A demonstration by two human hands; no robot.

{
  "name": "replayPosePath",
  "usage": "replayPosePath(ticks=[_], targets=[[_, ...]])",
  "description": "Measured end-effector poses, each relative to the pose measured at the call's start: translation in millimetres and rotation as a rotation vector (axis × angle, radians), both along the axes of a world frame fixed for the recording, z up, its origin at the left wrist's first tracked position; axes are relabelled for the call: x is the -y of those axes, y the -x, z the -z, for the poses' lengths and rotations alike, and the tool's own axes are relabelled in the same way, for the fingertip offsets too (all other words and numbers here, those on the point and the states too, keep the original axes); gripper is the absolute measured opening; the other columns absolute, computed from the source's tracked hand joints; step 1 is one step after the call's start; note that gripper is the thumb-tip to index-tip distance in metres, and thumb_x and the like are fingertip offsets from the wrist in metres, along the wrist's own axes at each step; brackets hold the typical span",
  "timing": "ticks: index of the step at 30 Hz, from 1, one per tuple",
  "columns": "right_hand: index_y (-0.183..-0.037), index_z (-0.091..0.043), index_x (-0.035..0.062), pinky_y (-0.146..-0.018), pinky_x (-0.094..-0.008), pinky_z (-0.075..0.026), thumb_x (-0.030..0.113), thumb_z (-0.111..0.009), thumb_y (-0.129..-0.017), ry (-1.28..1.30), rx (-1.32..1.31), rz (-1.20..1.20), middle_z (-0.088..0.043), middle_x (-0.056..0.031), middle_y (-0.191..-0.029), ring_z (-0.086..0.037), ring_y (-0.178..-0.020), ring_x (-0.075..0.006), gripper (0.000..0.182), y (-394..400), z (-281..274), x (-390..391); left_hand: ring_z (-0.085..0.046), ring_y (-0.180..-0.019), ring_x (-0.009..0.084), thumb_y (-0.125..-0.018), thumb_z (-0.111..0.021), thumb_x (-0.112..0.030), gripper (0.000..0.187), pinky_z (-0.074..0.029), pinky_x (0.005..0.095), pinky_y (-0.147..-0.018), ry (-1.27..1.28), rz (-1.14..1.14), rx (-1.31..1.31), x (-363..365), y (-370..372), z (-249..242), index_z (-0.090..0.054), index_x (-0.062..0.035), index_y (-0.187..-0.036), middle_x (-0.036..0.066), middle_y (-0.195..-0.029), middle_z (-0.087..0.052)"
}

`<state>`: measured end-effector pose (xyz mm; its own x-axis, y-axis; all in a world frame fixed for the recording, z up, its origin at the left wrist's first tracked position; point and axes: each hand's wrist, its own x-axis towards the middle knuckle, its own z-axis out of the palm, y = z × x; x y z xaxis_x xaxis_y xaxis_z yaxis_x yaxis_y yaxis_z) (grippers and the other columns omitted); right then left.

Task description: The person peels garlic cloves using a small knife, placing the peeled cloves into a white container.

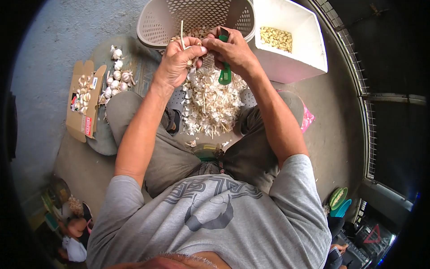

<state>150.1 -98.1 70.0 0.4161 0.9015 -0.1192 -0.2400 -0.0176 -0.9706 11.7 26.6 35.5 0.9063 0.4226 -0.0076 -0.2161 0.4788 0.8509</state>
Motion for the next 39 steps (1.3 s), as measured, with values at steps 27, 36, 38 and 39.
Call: replayPosePath(ticks=[27,36,38,39], targets=[[-0.122,-0.069,0.0011,-0.043,-0.0232,-0.035,0.019,-0.071,-0.099,0.018,0.346,-0.085,-0.071,-0.0018,-0.077,-0.045,-0.051,-0.0017,0.029,-1,-11,1,-0.064,-0.068,0.0117,-0.09,-0.075,-0.012,0.012,-0.05,0.0252,-0.054,0.042,-0.031,-0.076,-9,3,-11,-0.073,-0.0006,-0.09,0.009,-0.084,-0.072],[-0.101,-0.069,-0.0005,-0.043,-0.0227,-0.04,0.011,-0.076,-0.093,-0.066,0.352,-0.043,-0.073,-0.0062,-0.082,-0.053,-0.05,-0.0046,0.016,-9,5,-1,-0.062,-0.063,0.0122,-0.092,-0.074,-0.014,0.013,-0.05,0.0266,-0.053,0.186,-0.16,-0.208,-3,0,-10,-0.072,-0.0015,-0.095,0.005,-0.08,-0.069],[-0.101,-0.069,-0.0001,-0.042,-0.0232,-0.041,0.011,-0.077,-0.092,-0.029,0.206,-0.07,-0.073,-0.0085,-0.086,-0.054,-0.049,-0.006,0.016,-21,-2,5,-0.062,-0.063,0.0137,-0.095,-0.071,-0.019,0.018,-0.051,0.0283,-0.053,0.224,-0.183,-0.195,-1,-1,-13,-0.071,-0.0008,-0.099,0.005,-0.08,-0.069],[-0.103,-0.069,0.0002,-0.041,-0.0235,-0.041,0.011,-0.077,-0.092,-0.048,0.189,-0.048,-0.073,-0.0097,-0.088,-0.054,-0.049,-0.0065,0.018,-26,-4,6,-0.062,-0.062,0.0144,-0.097,-0.069,-0.021,0.021,-0.051,0.0291,-0.054,0.242,-0.199,-0.187,-2,-1,-15,-0.07,-0.0005,-0.101,0.006,-0.08,-0.068]])
